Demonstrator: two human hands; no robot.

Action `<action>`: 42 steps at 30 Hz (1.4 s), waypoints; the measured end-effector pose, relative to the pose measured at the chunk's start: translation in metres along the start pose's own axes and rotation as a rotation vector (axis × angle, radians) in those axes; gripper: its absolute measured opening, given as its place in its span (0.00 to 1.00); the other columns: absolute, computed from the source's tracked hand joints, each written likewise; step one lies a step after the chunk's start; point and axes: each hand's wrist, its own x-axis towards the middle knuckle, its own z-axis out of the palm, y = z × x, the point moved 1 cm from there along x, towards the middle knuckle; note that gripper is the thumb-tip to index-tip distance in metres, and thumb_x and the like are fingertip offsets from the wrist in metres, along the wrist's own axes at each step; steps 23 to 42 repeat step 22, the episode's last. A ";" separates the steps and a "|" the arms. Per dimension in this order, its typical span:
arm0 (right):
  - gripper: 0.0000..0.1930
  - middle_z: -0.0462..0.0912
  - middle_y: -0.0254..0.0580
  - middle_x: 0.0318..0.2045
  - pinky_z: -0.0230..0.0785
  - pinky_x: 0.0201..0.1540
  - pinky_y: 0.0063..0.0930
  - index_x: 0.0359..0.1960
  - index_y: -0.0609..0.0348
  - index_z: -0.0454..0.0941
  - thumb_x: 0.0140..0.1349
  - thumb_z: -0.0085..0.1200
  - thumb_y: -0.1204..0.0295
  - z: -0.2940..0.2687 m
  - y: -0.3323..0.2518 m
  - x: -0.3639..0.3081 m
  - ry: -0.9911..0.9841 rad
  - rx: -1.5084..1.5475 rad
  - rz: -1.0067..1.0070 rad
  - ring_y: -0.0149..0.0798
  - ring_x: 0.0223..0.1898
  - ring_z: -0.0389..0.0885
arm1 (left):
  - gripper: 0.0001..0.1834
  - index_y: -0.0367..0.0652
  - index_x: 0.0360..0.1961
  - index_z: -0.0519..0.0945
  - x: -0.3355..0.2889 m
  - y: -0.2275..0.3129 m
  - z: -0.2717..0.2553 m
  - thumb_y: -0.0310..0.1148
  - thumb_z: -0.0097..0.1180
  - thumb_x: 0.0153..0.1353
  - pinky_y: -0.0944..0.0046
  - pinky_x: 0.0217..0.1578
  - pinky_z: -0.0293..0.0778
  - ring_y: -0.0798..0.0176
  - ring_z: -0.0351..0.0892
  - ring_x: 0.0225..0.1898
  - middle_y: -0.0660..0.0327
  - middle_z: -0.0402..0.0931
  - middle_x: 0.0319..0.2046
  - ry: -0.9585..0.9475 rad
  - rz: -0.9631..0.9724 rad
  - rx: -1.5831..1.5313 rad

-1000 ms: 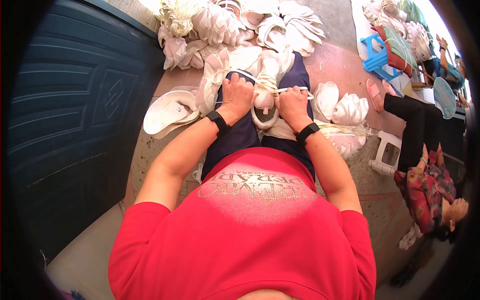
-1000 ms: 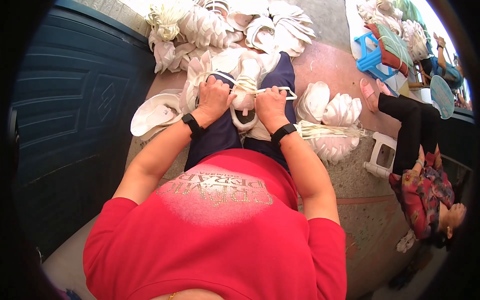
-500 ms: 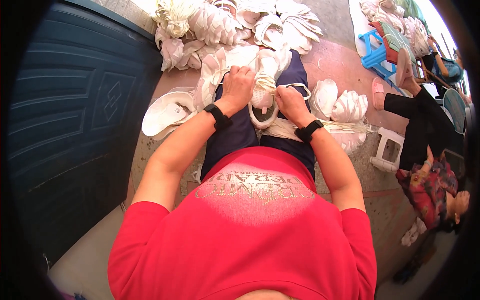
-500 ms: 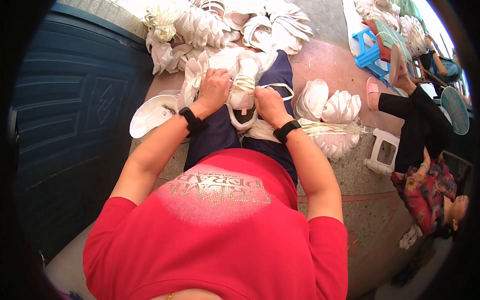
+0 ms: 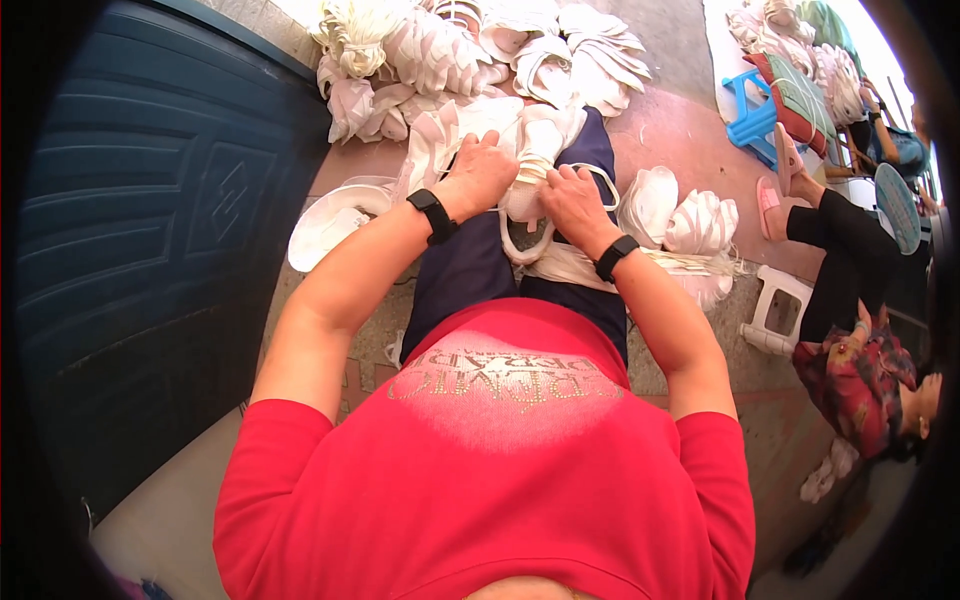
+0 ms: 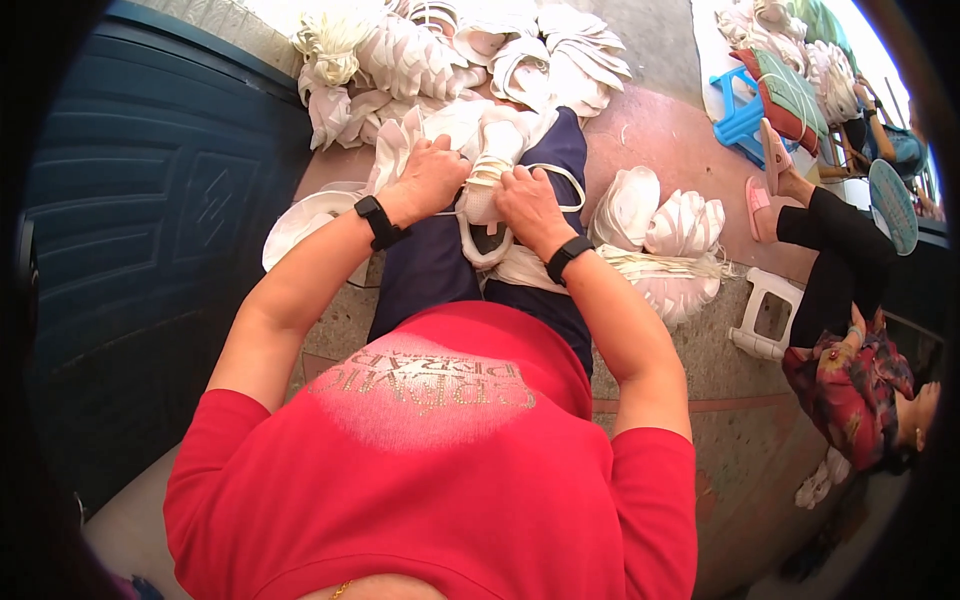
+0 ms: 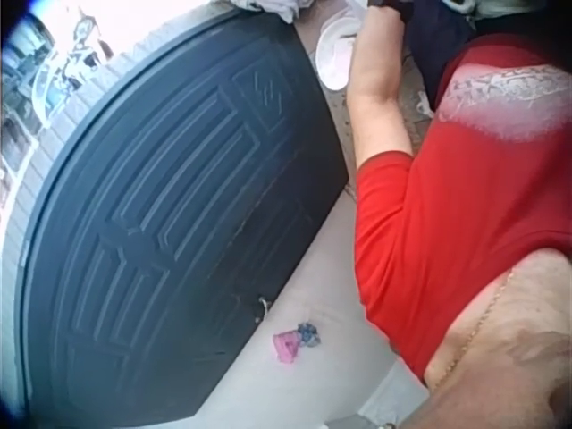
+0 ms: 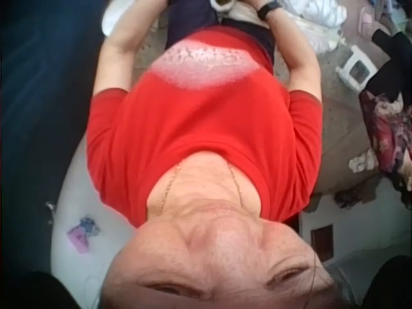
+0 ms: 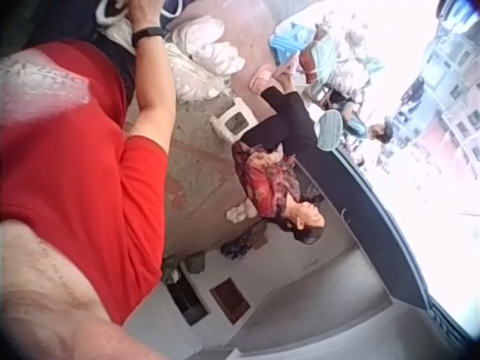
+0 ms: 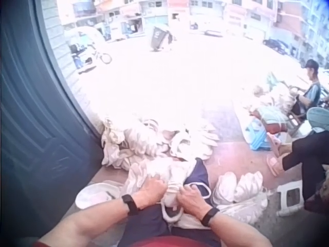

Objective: Tying or lacing white shoe upper components to prepare them for assembly.

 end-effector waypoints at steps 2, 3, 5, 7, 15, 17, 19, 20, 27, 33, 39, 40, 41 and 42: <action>0.03 0.70 0.34 0.23 0.57 0.34 0.29 0.23 0.50 0.73 0.46 0.47 0.73 -0.014 0.008 -0.005 0.162 0.119 -0.009 0.35 0.31 0.69 | 0.03 0.43 0.19 0.76 -0.007 0.001 0.001 0.28 0.51 0.44 0.55 0.37 0.64 0.56 0.71 0.37 0.59 0.76 0.22 -0.004 0.024 0.014; 0.04 0.69 0.35 0.22 0.57 0.33 0.30 0.22 0.50 0.73 0.46 0.47 0.74 -0.028 0.017 -0.007 0.327 0.194 0.110 0.36 0.30 0.68 | 0.02 0.43 0.19 0.75 -0.011 0.001 0.002 0.27 0.50 0.43 0.55 0.35 0.65 0.56 0.73 0.35 0.57 0.76 0.21 0.019 -0.025 0.014; 0.05 0.71 0.38 0.22 0.59 0.32 0.30 0.24 0.54 0.74 0.48 0.46 0.78 -0.071 0.047 -0.016 0.654 0.303 0.312 0.40 0.28 0.69 | 0.02 0.42 0.19 0.75 -0.014 -0.001 0.003 0.27 0.50 0.43 0.55 0.32 0.66 0.56 0.74 0.33 0.56 0.75 0.20 0.047 -0.058 0.013; 0.06 0.74 0.40 0.22 0.62 0.28 0.27 0.28 0.59 0.75 0.57 0.44 0.76 -0.109 0.082 -0.030 0.909 0.369 0.554 0.37 0.24 0.71 | 0.03 0.41 0.20 0.75 -0.022 -0.008 0.011 0.27 0.49 0.44 0.55 0.28 0.68 0.54 0.75 0.27 0.53 0.74 0.18 0.072 -0.155 -0.056; 0.14 0.75 0.34 0.26 0.61 0.23 0.13 0.30 0.64 0.75 0.62 0.43 0.65 -0.163 0.112 -0.056 1.154 0.810 0.709 0.22 0.22 0.66 | 0.07 0.40 0.26 0.75 -0.026 -0.001 0.017 0.30 0.46 0.51 0.51 0.27 0.69 0.46 0.74 0.25 0.48 0.72 0.18 0.161 -0.258 -0.268; 0.14 0.76 0.36 0.26 0.62 0.23 0.12 0.31 0.64 0.75 0.62 0.42 0.65 -0.153 0.096 -0.045 1.010 1.036 0.651 0.21 0.21 0.67 | 0.10 0.40 0.23 0.75 -0.027 -0.002 0.019 0.34 0.46 0.53 0.51 0.30 0.70 0.47 0.75 0.26 0.47 0.74 0.19 0.134 -0.306 -0.376; 0.13 0.77 0.38 0.26 0.62 0.21 0.11 0.32 0.62 0.74 0.63 0.41 0.65 -0.137 0.070 -0.027 0.640 1.323 0.588 0.21 0.19 0.68 | 0.10 0.40 0.23 0.75 -0.028 -0.005 0.021 0.35 0.46 0.53 0.51 0.30 0.70 0.45 0.75 0.26 0.47 0.74 0.20 0.126 -0.324 -0.410; 0.13 0.78 0.40 0.26 0.61 0.19 0.10 0.33 0.62 0.74 0.62 0.42 0.65 -0.125 0.057 -0.020 0.424 1.384 0.589 0.21 0.18 0.68 | 0.11 0.40 0.24 0.75 -0.028 -0.005 0.022 0.36 0.46 0.53 0.50 0.30 0.71 0.44 0.76 0.26 0.46 0.74 0.20 0.117 -0.335 -0.448; 0.15 0.78 0.39 0.27 0.63 0.20 0.10 0.35 0.62 0.73 0.60 0.46 0.61 -0.092 0.028 0.000 -0.007 1.422 0.569 0.20 0.19 0.69 | 0.10 0.42 0.26 0.76 -0.028 -0.006 0.023 0.36 0.46 0.54 0.51 0.32 0.71 0.44 0.76 0.28 0.47 0.75 0.22 0.126 -0.358 -0.498; 0.15 0.78 0.39 0.27 0.63 0.20 0.10 0.35 0.62 0.73 0.60 0.46 0.61 -0.092 0.028 0.000 -0.007 1.422 0.569 0.20 0.19 0.69 | 0.10 0.42 0.26 0.76 -0.028 -0.006 0.023 0.36 0.46 0.54 0.51 0.32 0.71 0.44 0.76 0.28 0.47 0.75 0.22 0.126 -0.358 -0.498; 0.15 0.78 0.39 0.27 0.63 0.20 0.10 0.35 0.62 0.73 0.60 0.46 0.61 -0.092 0.028 0.000 -0.007 1.422 0.569 0.20 0.19 0.69 | 0.10 0.42 0.26 0.76 -0.028 -0.006 0.023 0.36 0.46 0.54 0.51 0.32 0.71 0.44 0.76 0.28 0.47 0.75 0.22 0.126 -0.358 -0.498; 0.15 0.78 0.39 0.27 0.63 0.20 0.10 0.35 0.62 0.73 0.60 0.46 0.61 -0.092 0.028 0.000 -0.007 1.422 0.569 0.20 0.19 0.69 | 0.10 0.42 0.26 0.76 -0.028 -0.006 0.023 0.36 0.46 0.54 0.51 0.32 0.71 0.44 0.76 0.28 0.47 0.75 0.22 0.126 -0.358 -0.498; 0.15 0.78 0.39 0.27 0.63 0.20 0.10 0.35 0.62 0.73 0.60 0.46 0.61 -0.092 0.028 0.000 -0.007 1.422 0.569 0.20 0.19 0.69 | 0.10 0.42 0.26 0.76 -0.028 -0.006 0.023 0.36 0.46 0.54 0.51 0.32 0.71 0.44 0.76 0.28 0.47 0.75 0.22 0.126 -0.358 -0.498; 0.15 0.78 0.39 0.27 0.63 0.20 0.10 0.35 0.62 0.73 0.60 0.46 0.61 -0.092 0.028 0.000 -0.007 1.422 0.569 0.20 0.19 0.69 | 0.10 0.42 0.26 0.76 -0.028 -0.006 0.023 0.36 0.46 0.54 0.51 0.32 0.71 0.44 0.76 0.28 0.47 0.75 0.22 0.126 -0.358 -0.498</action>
